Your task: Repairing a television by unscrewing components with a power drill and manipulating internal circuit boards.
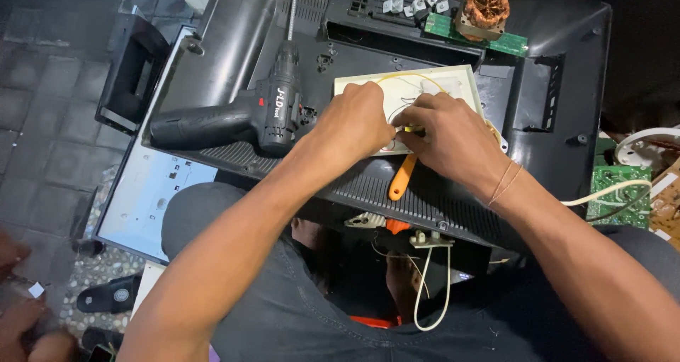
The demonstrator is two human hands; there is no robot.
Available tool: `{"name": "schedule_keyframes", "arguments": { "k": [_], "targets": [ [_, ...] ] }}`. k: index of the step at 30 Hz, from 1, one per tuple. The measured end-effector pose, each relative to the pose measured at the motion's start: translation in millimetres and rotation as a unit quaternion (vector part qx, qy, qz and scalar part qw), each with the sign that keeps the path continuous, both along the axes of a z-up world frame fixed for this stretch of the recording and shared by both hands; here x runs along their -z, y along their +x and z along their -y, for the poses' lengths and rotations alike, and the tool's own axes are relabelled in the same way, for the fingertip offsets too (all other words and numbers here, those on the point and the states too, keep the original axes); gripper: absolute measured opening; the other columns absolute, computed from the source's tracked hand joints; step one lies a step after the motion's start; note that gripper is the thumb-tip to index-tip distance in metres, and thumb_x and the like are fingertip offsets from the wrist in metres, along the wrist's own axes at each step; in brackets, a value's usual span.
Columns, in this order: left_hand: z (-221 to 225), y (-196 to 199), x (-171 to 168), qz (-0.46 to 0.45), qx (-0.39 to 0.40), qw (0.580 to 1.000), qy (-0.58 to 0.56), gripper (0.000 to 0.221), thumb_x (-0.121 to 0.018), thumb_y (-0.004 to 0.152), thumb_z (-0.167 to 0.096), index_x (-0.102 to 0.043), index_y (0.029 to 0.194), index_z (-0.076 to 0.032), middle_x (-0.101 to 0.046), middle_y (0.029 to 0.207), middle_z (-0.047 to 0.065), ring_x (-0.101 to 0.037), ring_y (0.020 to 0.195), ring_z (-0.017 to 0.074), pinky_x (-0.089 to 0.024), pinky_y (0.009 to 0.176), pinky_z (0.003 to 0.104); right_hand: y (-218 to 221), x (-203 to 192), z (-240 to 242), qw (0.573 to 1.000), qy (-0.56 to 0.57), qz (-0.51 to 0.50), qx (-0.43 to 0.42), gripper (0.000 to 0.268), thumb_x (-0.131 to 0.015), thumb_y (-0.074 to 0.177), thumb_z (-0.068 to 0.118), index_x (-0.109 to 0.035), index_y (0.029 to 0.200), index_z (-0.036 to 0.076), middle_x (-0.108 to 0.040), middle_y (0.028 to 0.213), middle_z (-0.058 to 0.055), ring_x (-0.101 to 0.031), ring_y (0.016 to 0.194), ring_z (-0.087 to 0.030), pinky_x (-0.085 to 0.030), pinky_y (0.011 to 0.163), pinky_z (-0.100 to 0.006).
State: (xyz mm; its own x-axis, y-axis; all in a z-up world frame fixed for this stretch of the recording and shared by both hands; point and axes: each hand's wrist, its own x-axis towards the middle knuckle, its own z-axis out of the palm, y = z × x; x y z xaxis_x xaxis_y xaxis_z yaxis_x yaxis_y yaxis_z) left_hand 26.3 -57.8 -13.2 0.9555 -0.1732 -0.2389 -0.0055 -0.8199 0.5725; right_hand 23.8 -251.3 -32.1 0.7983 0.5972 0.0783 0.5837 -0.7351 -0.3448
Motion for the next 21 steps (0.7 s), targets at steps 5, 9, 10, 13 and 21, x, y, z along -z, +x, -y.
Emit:
{"name": "schedule_keyframes", "arguments": {
  "k": [5,9,10,13,21],
  "targets": [
    [8.3,-4.9,-11.1,0.032,0.026,0.998,0.043,0.023,-0.07,0.081,-0.012,-0.07,0.086,0.01,-0.07,0.079,0.029,-0.071,0.082,0.0569,-0.06,0.066,0.063,2.1,-1.4,-0.4,1.0,0.002,0.001,-0.001,0.015,-0.078,0.085,0.023,-0.073,0.099,0.018,-0.067,0.098,-0.004,-0.067,0.101,-0.03,-0.054,0.084,-0.047],
    [11.8,-10.8,-17.1,0.049,0.041,0.996,0.062,0.017,-0.067,0.082,-0.007,-0.07,0.084,0.01,-0.07,0.078,0.03,-0.071,0.081,0.0569,-0.061,0.067,0.061,3.3,4.8,1.1,1.0,-0.001,0.006,-0.014,0.015,-0.078,0.083,0.023,-0.074,0.097,0.019,-0.066,0.096,-0.004,-0.066,0.099,-0.031,-0.054,0.083,-0.048],
    [10.7,-9.7,-15.1,0.049,0.041,0.996,0.063,0.017,-0.067,0.082,-0.007,-0.07,0.084,0.01,-0.07,0.078,0.03,-0.071,0.081,0.0569,-0.061,0.067,0.061,4.2,5.2,1.3,1.0,0.0,0.007,-0.014,0.015,-0.078,0.083,0.023,-0.074,0.097,0.019,-0.066,0.096,-0.004,-0.066,0.099,-0.031,-0.054,0.083,-0.048],
    [7.7,-9.1,-10.3,0.029,0.043,0.997,0.054,0.022,-0.069,0.084,-0.011,-0.067,0.087,0.011,-0.069,0.084,0.033,-0.069,0.087,0.0602,-0.058,0.071,0.067,3.1,6.2,1.1,1.0,0.008,0.005,-0.008,0.013,-0.077,0.085,0.022,-0.073,0.096,0.019,-0.065,0.094,-0.003,-0.066,0.099,-0.03,-0.054,0.082,-0.047],
    [2.0,-5.8,-6.2,0.026,0.006,0.999,0.045,0.02,-0.068,0.082,-0.013,-0.068,0.079,0.007,-0.07,0.077,0.027,-0.071,0.083,0.0573,-0.056,0.069,0.065,4.3,-4.0,3.4,0.997,0.064,-0.037,-0.016,0.012,-0.077,0.089,0.026,-0.074,0.095,0.017,-0.069,0.098,-0.007,-0.066,0.102,-0.037,-0.054,0.082,-0.05]
  ]
}}
